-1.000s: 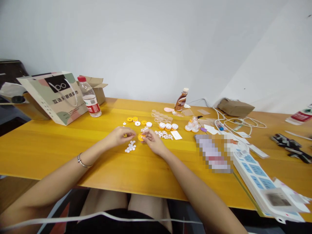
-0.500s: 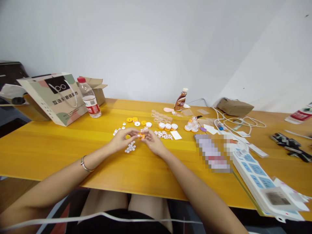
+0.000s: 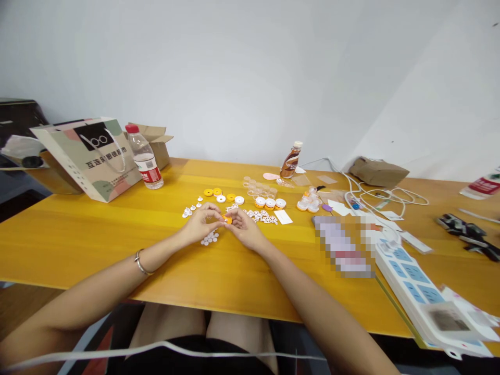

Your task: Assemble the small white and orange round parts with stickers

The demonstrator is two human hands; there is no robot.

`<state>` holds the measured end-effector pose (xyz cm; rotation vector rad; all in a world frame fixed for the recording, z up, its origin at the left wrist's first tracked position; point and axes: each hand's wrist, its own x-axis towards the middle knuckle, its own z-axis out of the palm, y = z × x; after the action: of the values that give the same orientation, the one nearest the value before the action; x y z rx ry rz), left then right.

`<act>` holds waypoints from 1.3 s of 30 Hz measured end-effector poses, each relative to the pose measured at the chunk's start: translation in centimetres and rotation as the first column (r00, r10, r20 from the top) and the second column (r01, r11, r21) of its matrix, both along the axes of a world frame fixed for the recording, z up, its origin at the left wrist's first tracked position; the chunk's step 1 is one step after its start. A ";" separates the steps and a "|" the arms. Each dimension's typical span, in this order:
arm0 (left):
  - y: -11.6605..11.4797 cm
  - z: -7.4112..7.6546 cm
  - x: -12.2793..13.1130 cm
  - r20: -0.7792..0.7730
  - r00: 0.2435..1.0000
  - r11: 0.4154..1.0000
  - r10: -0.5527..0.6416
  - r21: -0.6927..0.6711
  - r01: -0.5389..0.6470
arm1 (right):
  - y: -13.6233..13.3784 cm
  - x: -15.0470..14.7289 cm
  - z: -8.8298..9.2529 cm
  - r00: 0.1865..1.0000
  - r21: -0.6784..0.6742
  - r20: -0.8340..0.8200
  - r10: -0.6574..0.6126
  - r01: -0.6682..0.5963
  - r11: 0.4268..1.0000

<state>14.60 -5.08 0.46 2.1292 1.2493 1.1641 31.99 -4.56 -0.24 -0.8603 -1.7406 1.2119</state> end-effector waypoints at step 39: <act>1.9 1.1 -3.8 -0.339 0.854 0.912 -0.395 -0.259 0.319 | -1.6 -0.6 1.0 0.991 -0.055 -0.014 0.132 -0.133 0.990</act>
<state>10.82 -3.21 1.51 2.3743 0.9955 0.4565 31.43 -6.18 0.72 -0.7794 -1.7862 1.3556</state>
